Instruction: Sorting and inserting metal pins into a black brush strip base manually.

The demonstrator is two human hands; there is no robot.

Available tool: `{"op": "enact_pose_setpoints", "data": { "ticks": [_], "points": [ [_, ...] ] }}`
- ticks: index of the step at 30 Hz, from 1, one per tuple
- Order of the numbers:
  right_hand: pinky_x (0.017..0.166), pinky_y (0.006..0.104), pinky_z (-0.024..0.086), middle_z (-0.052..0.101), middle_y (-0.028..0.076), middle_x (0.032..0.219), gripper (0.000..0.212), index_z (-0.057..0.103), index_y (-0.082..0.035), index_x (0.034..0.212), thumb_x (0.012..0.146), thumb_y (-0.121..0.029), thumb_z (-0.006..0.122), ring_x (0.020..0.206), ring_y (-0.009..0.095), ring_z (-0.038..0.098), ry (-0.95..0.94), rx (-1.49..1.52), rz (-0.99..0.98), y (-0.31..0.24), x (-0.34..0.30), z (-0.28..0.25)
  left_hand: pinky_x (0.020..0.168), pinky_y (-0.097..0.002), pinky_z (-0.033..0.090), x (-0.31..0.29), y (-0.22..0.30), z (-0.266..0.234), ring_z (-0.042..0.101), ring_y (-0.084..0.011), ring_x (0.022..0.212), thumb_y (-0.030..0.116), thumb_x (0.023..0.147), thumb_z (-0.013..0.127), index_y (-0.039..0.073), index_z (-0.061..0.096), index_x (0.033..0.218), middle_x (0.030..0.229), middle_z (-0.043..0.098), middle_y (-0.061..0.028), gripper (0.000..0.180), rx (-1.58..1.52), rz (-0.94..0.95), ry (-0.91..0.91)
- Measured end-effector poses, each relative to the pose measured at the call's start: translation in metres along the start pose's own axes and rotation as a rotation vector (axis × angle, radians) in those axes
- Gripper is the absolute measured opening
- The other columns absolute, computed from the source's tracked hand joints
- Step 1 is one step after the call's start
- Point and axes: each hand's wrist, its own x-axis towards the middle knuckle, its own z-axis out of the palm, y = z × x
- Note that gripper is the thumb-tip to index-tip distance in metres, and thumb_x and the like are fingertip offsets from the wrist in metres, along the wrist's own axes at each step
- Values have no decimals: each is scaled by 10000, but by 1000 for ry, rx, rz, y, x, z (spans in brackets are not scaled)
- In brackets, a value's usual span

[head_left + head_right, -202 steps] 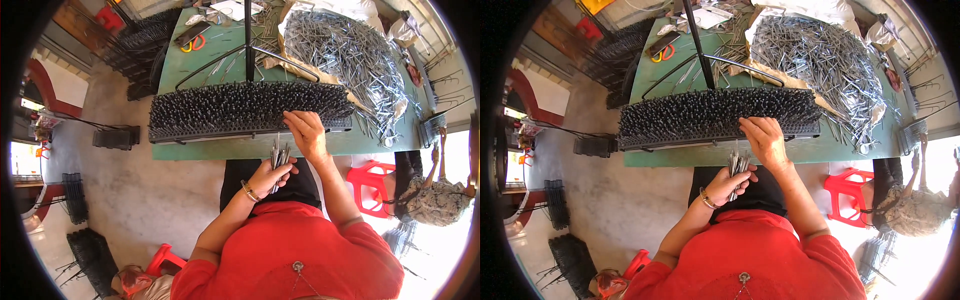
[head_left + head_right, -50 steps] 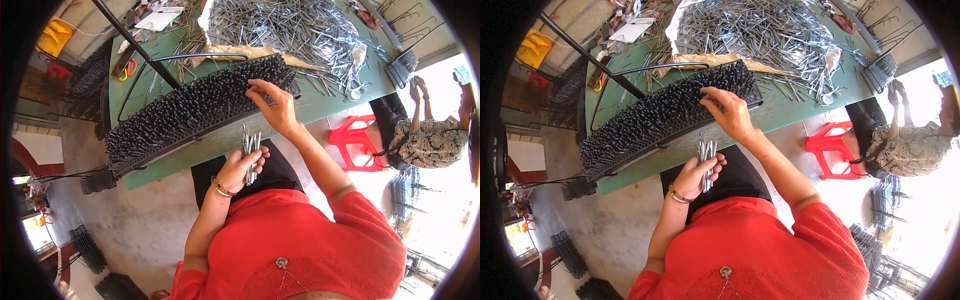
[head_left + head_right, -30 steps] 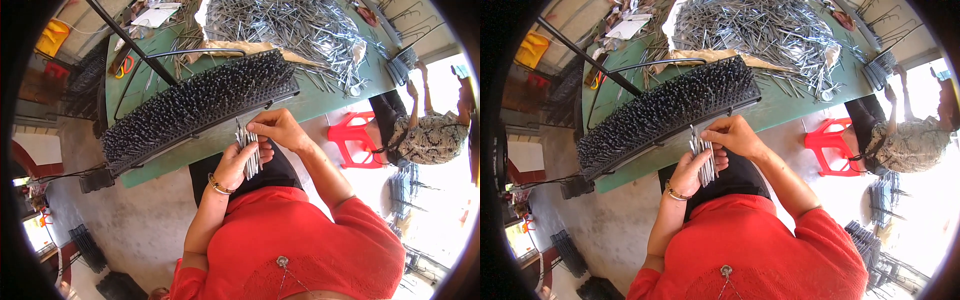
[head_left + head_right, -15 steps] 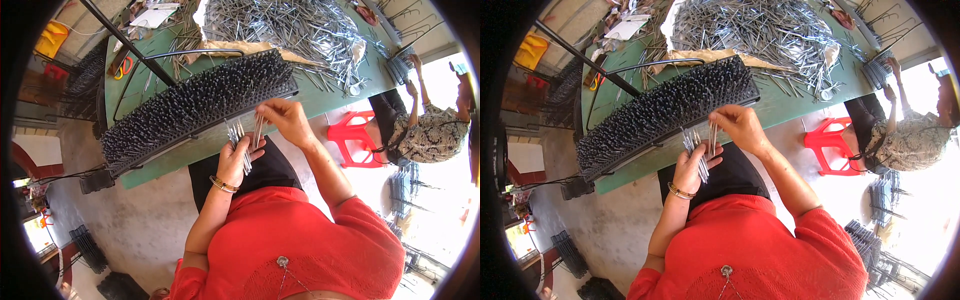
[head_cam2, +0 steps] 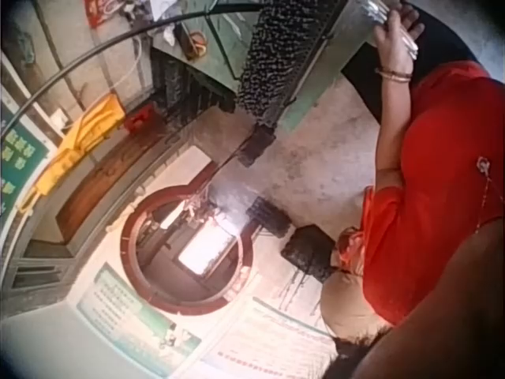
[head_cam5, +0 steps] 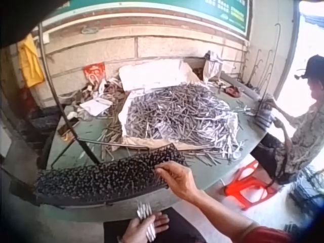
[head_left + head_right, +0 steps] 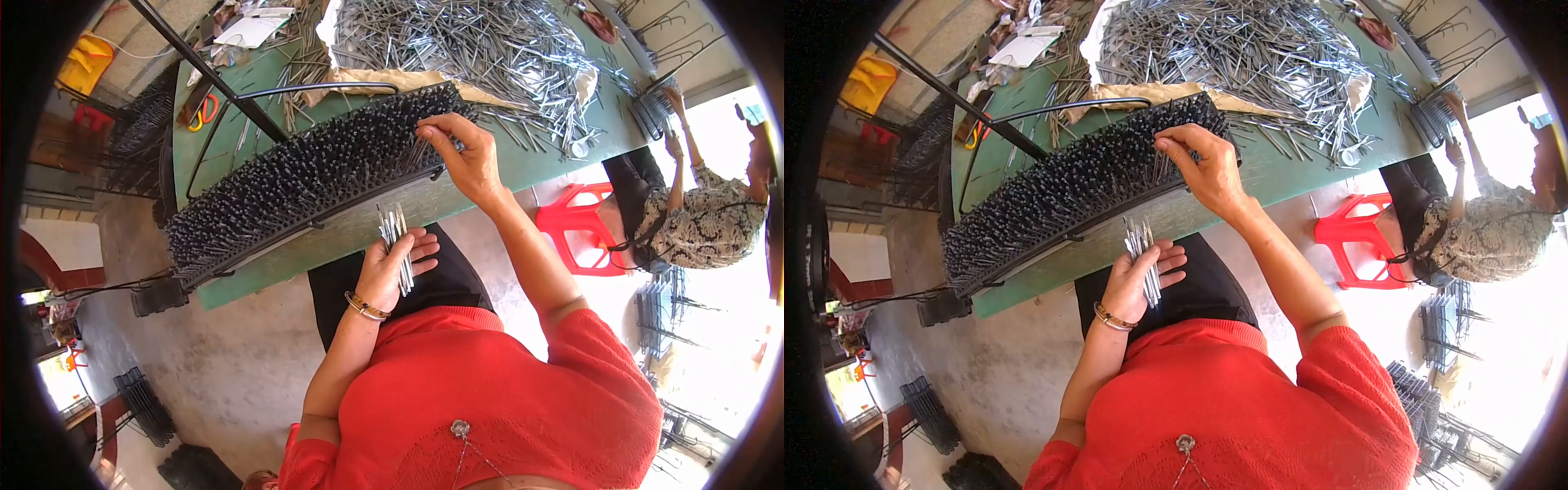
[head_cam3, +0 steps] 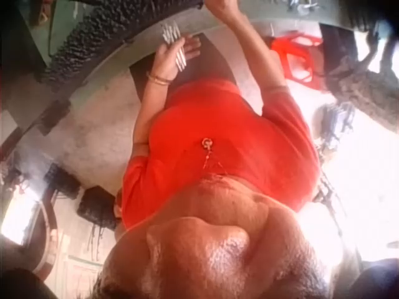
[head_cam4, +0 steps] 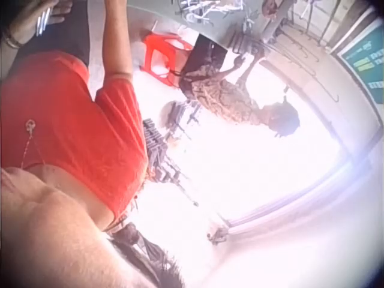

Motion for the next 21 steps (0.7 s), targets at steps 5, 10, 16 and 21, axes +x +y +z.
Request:
{"op": "enact_pose_setpoints", "data": {
  "ticks": [5, 10, 16, 21],
  "points": [
    [667, 300, 489, 658, 93, 856, 116, 668, -29, 940, 847, -95, 644, 749, 210, 628, 29, -34, -73, -4, -1, 0, 833, -411, 539, 0, -1, 2, 613, -267, 1008, 178, 949, 497, -33, 536, 1127, 1102, 605, -185, 279, 10, -9, 9],
    [667, 302, 490, 657, 93, 856, 113, 667, -36, 935, 834, -84, 653, 763, 221, 627, 38, -95, -170, -2, -2, 0, 830, -411, 541, 0, -1, 2, 614, -265, 1004, 176, 949, 495, -35, 533, 1129, 1098, 606, -185, 280, 5, -14, 11],
    [710, 273, 496, 671, 96, 890, 104, 659, -3, 941, 850, -42, 630, 792, 184, 641, 64, -86, -102, -4, -10, 7, 830, -411, 541, -1, -1, 3, 615, -263, 1003, 175, 948, 495, -37, 528, 1133, 1100, 606, -186, 283, 4, -23, 10],
    [712, 281, 497, 673, 93, 885, 99, 661, -11, 930, 835, -34, 645, 787, 191, 640, 111, -154, -162, 1, -12, 9, 828, -411, 541, -1, -2, 1, 614, -259, 1004, 177, 947, 497, -37, 528, 1134, 1100, 606, -182, 285, -1, -28, 5]
  ]
}}
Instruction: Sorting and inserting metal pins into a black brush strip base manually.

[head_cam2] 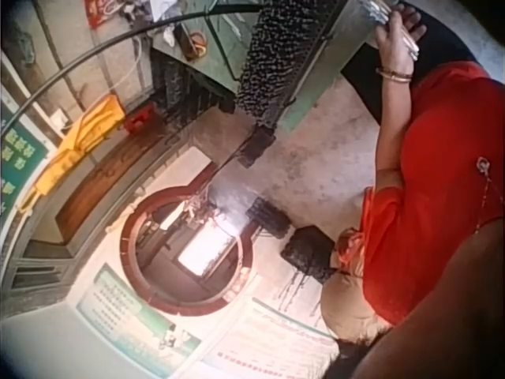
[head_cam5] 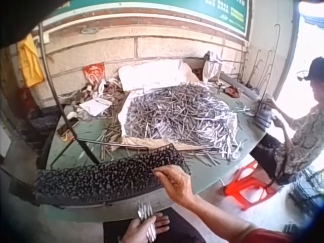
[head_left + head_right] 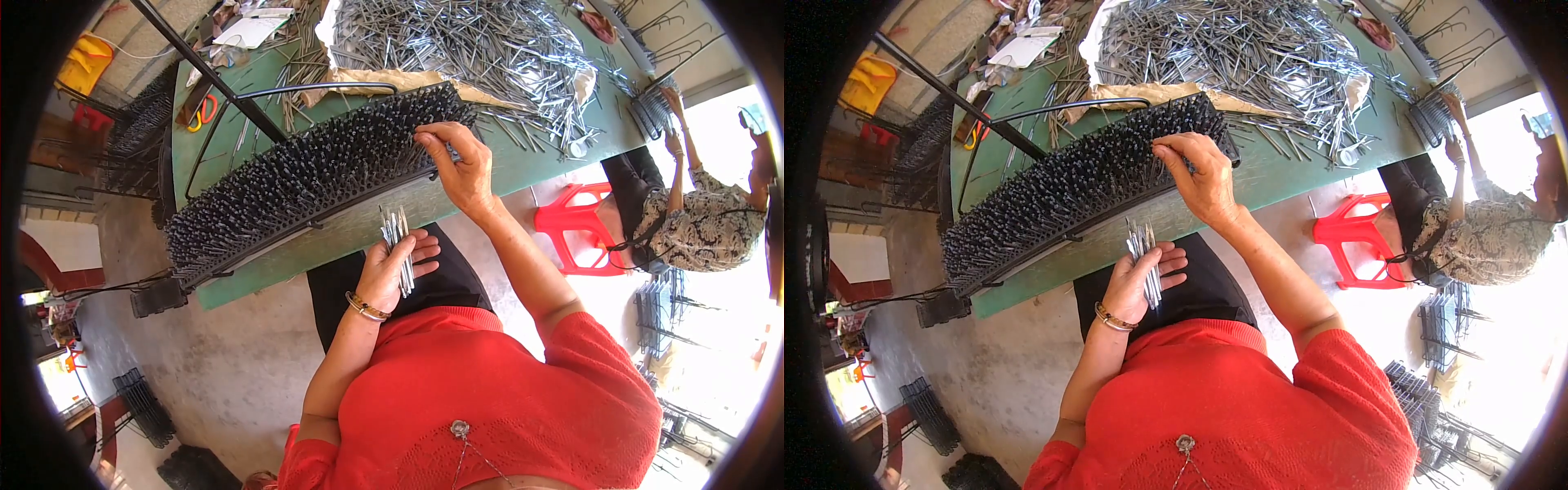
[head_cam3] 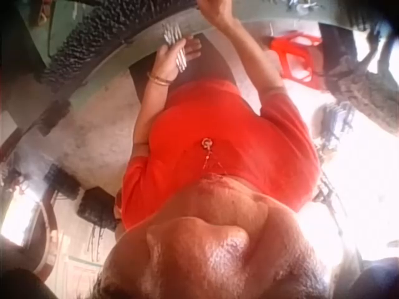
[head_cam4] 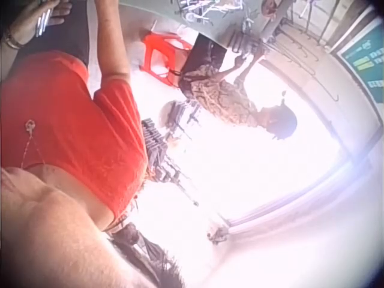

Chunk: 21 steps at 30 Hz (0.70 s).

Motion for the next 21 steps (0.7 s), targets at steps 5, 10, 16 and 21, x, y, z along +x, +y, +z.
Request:
{"op": "enact_pose_setpoints", "data": {
  "ticks": [5, 10, 16, 21],
  "points": [
    [709, 297, 501, 669, 103, 878, 104, 660, -14, 921, 818, -24, 656, 786, 219, 638, 9, -57, -52, -2, 1, -3, 827, -408, 542, -1, 0, 0, 611, -255, 1007, 175, 945, 503, -32, 532, 1134, 1097, 607, -171, 282, -5, -11, 4],
    [703, 307, 503, 667, 107, 876, 118, 664, -17, 926, 809, -20, 661, 801, 232, 636, 11, -53, -95, 1, -4, 0, 823, -409, 542, -1, -1, 0, 611, -253, 1006, 175, 944, 506, -30, 535, 1132, 1093, 607, -165, 280, -8, -18, 1],
    [706, 340, 467, 663, 81, 862, 166, 673, -44, 942, 785, -96, 680, 785, 245, 616, -155, -47, -187, 4, -5, 4, 819, -410, 542, -2, 0, 2, 611, -254, 1008, 177, 941, 511, -31, 533, 1141, 1089, 608, -163, 289, -9, -36, -11],
    [721, 328, 485, 670, 104, 891, 198, 684, -37, 978, 781, -48, 686, 799, 246, 620, -206, -28, -74, 2, -4, 1, 813, -408, 545, -2, 1, 2, 611, -255, 1011, 178, 940, 515, -35, 531, 1147, 1086, 609, -161, 298, -8, -44, -21]
  ]
}}
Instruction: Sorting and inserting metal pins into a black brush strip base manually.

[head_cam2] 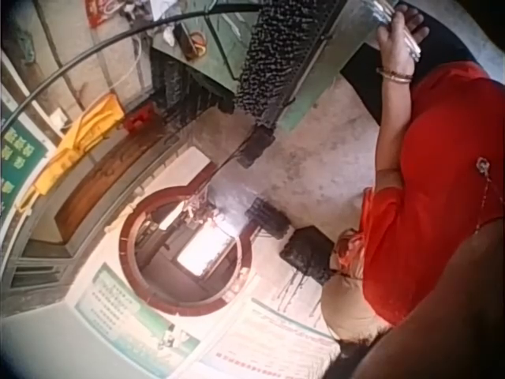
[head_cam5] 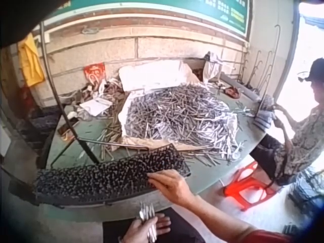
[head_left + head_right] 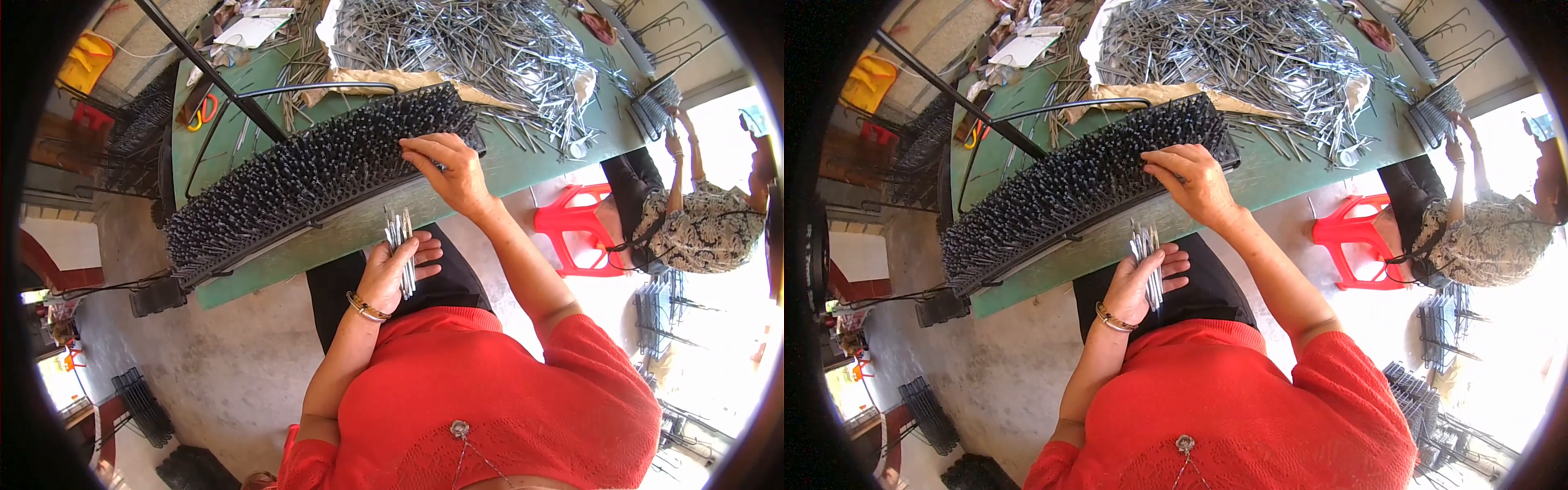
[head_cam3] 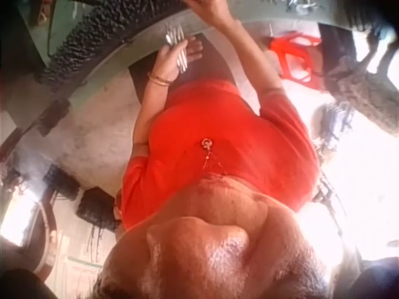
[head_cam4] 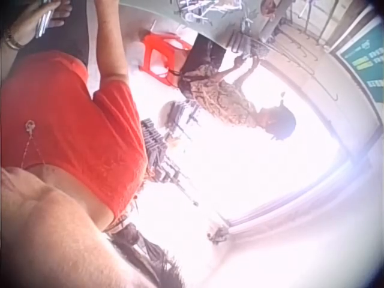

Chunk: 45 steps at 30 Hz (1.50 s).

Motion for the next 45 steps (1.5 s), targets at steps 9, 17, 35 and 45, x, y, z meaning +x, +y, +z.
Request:
{"op": "enact_pose_setpoints", "data": {
  "ticks": [9, 17, 35, 45],
  "points": [
    [716, 257, 495, 682, 102, 900, 175, 662, 7, 1011, 842, -17, 628, 809, 168, 651, 183, 124, 130, -4, 13, -19, 743, -357, 561, 2, 9, 12, 636, -205, 888, 240, 958, 500, 5, 534, 1172, 991, 623, -115, 320, -51, -104, -102],
    [737, 307, 481, 657, 107, 921, 184, 665, -23, 1009, 828, -50, 640, 818, 215, 626, 142, -1, 35, 16, 11, -1, 532, -218, 438, 9, 7, 8, 564, -99, 654, 216, 961, 496, 31, 507, 1211, 941, 639, -111, 312, 58, -77, -132],
    [673, 315, 448, 640, 76, 916, 177, 677, -21, 898, 807, -172, 695, 785, 203, 595, 50, -19, 149, -12, -14, -15, 715, -269, 535, 4, 16, 8, 632, -157, 881, 189, 955, 507, -2, 489, 1216, 1079, 631, -148, 324, 14, 47, -122],
    [574, 209, 433, 646, 6, 721, 210, 692, -1, 808, 871, -200, 664, 662, 40, 542, -302, 578, 743, -14, -32, -27, 778, -341, 546, 8, 8, 17, 629, -212, 944, 208, 954, 509, -22, 500, 1187, 1081, 620, -159, 328, -12, 53, -82]
  ]
}}
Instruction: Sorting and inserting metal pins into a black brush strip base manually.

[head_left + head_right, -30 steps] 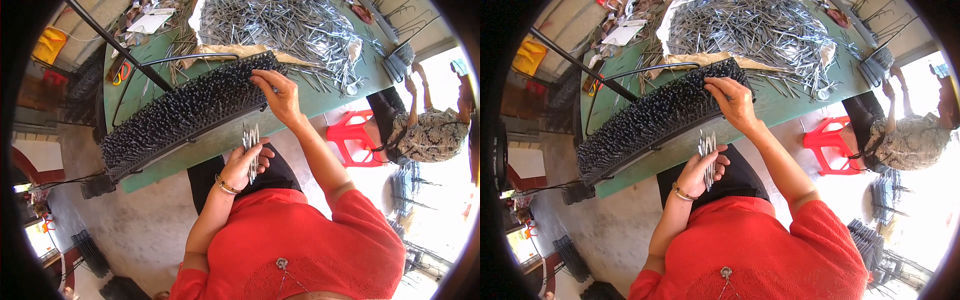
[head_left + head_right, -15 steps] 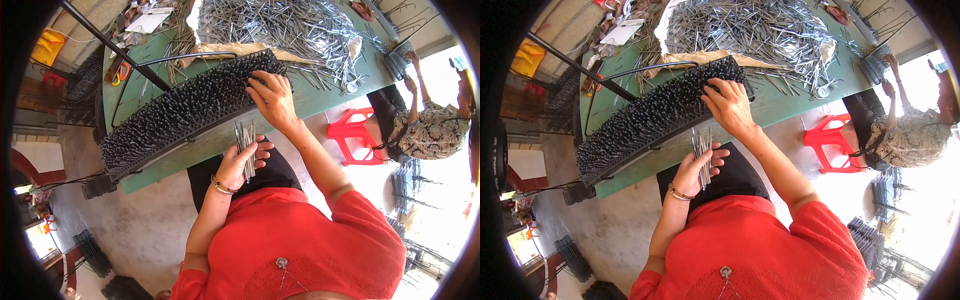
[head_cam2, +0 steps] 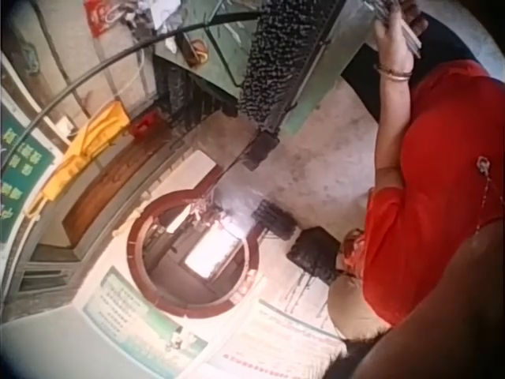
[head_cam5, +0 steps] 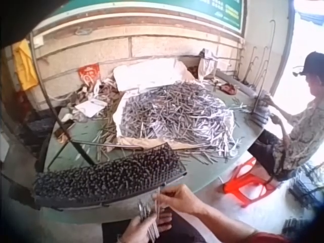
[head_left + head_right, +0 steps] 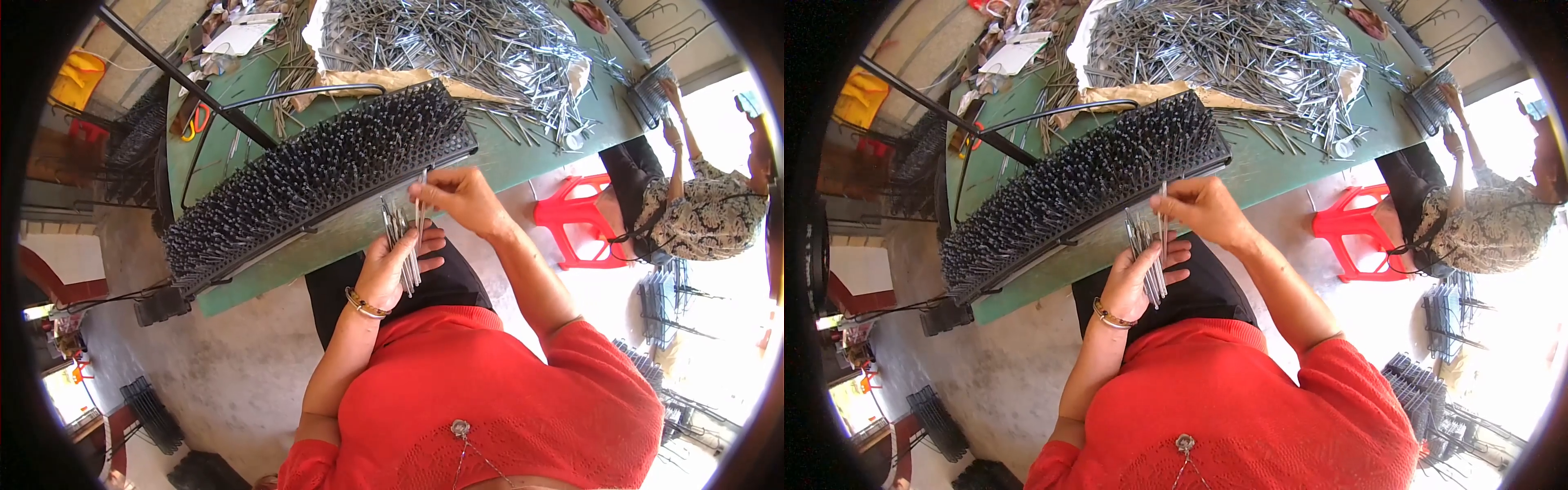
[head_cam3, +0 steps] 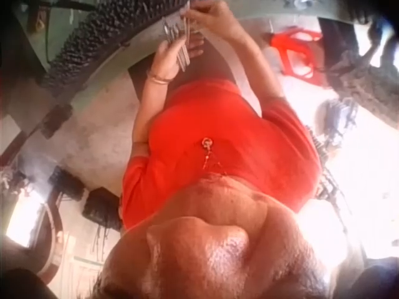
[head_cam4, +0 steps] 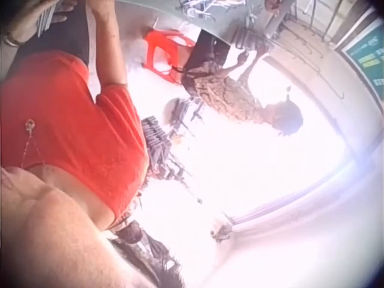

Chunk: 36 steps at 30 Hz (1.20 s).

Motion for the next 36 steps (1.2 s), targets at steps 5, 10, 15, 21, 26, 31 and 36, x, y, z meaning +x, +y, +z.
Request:
{"op": "enact_pose_setpoints", "data": {
  "ticks": [5, 10, 15, 21, 26, 31, 36],
  "points": [
    [634, 228, 473, 677, 33, 819, 205, 673, 13, 963, 873, -170, 657, 719, 73, 592, 209, 45, -210, -8, 21, -22, 697, -302, 556, 1, -1, -3, 643, -179, 898, 217, 954, 496, 4, 512, 1195, 1071, 638, -141, 322, 74, -75, 42],
    [675, 219, 475, 672, 25, 797, 190, 674, -1, 976, 834, -126, 691, 722, 58, 584, 425, -126, -432, -10, 45, -26, 640, -275, 545, 1, -3, 1, 640, -144, 850, 212, 949, 502, 13, 530, 1177, 1050, 649, -123, 304, 98, -128, 33],
    [660, 224, 458, 643, 10, 764, 167, 685, -37, 949, 812, -129, 708, 705, 64, 556, 392, -269, -546, -3, 54, -24, 619, -260, 530, 3, -5, -2, 629, -123, 804, 217, 951, 494, 5, 525, 1196, 1046, 651, -127, 326, 104, -146, 28],
    [713, 305, 482, 674, 64, 836, 169, 684, -53, 943, 786, -112, 707, 765, 187, 620, 354, -432, -714, 4, 59, -26, 614, -237, 515, 3, -1, -1, 620, -113, 788, 235, 954, 478, -19, 486, 1249, 1059, 646, -149, 389, 91, -193, 4],
    [757, 342, 466, 675, 70, 853, 206, 676, -72, 973, 776, -129, 701, 796, 238, 615, 340, -469, -679, -2, 53, -18, 611, -231, 513, -1, 4, 2, 619, -116, 778, 236, 956, 476, -17, 475, 1258, 1070, 641, -161, 395, 139, -180, 11],
    [769, 324, 476, 664, 97, 933, 249, 675, -56, 1016, 769, -39, 696, 835, 237, 621, 360, -682, -842, 8, 54, -20, 609, -229, 512, -1, 4, 0, 620, -117, 784, 242, 960, 472, -13, 473, 1258, 1075, 639, -159, 392, 130, -192, -34],
    [756, 320, 483, 659, 103, 958, 194, 681, -39, 992, 799, -44, 677, 854, 234, 621, 453, -548, -799, 2, 44, -18, 620, -237, 517, -1, 5, 5, 620, -122, 794, 250, 965, 461, -13, 468, 1260, 1081, 636, -163, 395, 123, -173, -81]
  ]
}}
